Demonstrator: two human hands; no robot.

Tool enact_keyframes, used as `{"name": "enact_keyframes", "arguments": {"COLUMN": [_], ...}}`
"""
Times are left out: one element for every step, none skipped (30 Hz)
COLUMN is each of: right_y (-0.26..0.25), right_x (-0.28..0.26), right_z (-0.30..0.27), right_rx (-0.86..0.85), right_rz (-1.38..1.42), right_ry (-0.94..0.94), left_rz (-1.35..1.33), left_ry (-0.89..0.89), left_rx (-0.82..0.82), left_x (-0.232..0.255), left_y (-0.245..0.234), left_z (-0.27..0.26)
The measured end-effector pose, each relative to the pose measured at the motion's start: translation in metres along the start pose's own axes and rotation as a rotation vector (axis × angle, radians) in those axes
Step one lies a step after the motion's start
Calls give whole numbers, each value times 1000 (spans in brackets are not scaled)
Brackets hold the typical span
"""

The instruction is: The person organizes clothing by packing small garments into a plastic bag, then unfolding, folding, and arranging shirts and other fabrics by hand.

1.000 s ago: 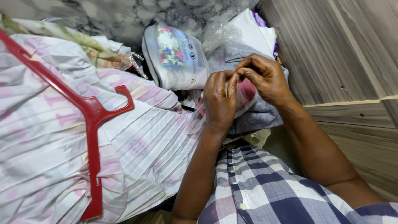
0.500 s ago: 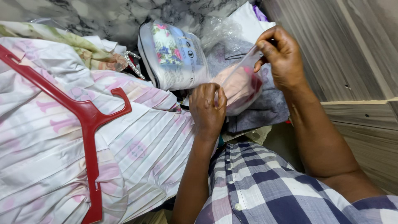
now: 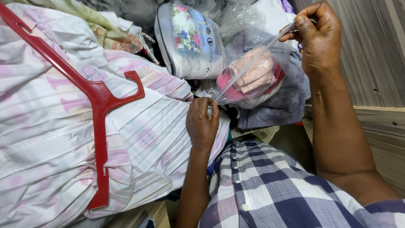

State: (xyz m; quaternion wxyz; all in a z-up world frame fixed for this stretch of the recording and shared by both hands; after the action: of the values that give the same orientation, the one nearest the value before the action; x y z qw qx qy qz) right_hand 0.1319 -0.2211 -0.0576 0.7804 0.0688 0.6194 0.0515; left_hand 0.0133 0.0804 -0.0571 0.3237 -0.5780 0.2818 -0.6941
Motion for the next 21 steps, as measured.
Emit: {"name": "enact_keyframes", "arguments": {"right_y": [1, 2, 3, 5, 7, 10, 14, 14, 9, 4, -1, -11, -23, -35, -45, -51, -57, -59, -58, -57, -53], "right_x": [0, -1, -3, -5, -9, -12, -15, -17, -18, -12, 0, 16, 35, 56, 76, 94, 106, 111, 114, 113, 110], "right_z": [2, 2, 2, 3, 3, 3, 2, -1, -7, -13, -18, -24, -30, -39, -48, -59, -70, -83, -95, -100, -102], "right_rx": [7, 2, -1, -10, -22, -18, -14, -38, -2, 34, 9, 73, 136, 107, 74, 30, -15, -47, -80, -91, 2], "right_rz": [1, 0, -3, -7, -9, 10, 27, 31, 17, 3, 6, -103, -212, -256, -301, -290, -279, -245, -211, -215, -129], "right_ry": [-7, -7, 10, 28, 28, 36, 44, 43, 41, 40, 39, 66, 92, 202, 312, 481, 650, 653, 656, 651, 680], "left_rz": [4, 5, 4, 32, 61, 63, 121, 183, 187, 146, 104, 110, 63, 12, 13, -36, -84, -84, -95, -106, -106], "left_ry": [-6, -11, -15, 31, 78, 66, 121, 172, 155, 174, 193, 182, 132, 91, 88, 115, 143, 138, 196, 254, 250], "left_rx": [-12, -25, -21, -14, -7, 10, 30, 51, 69, -10, -88, -71, -81, -95, -82, -34, 14, 24, -28, -79, -66], "left_x": [-1, -1, -2, -1, -1, -1, 2, 5, 6, 8, 9, 8, 6, 5, 6, 7, 10, 16, 23, 33, 44], "left_y": [-2, -2, -3, -3, -3, -3, 0, 3, 6, 13, 21, 28, 36, 44, 50, 53, 55, 57, 57, 55, 50], "left_z": [0, 1, 3, 6, 8, 13, 17, 20, 22, 24, 24, 26, 29, 31, 31, 31, 33, 35, 37, 41, 45]}}
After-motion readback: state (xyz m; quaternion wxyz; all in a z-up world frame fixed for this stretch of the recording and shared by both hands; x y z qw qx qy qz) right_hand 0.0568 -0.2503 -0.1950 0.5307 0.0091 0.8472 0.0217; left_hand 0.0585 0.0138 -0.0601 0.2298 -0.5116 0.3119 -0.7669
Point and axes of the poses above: each hand's wrist, its own z-axis towards the middle knuckle, its own y-axis out of the palm, x = y × z, the point moved 1 cm from there along z, towards the middle knuckle, and after that the axes turned 5 degrees about -x, right-handed, at the moved point
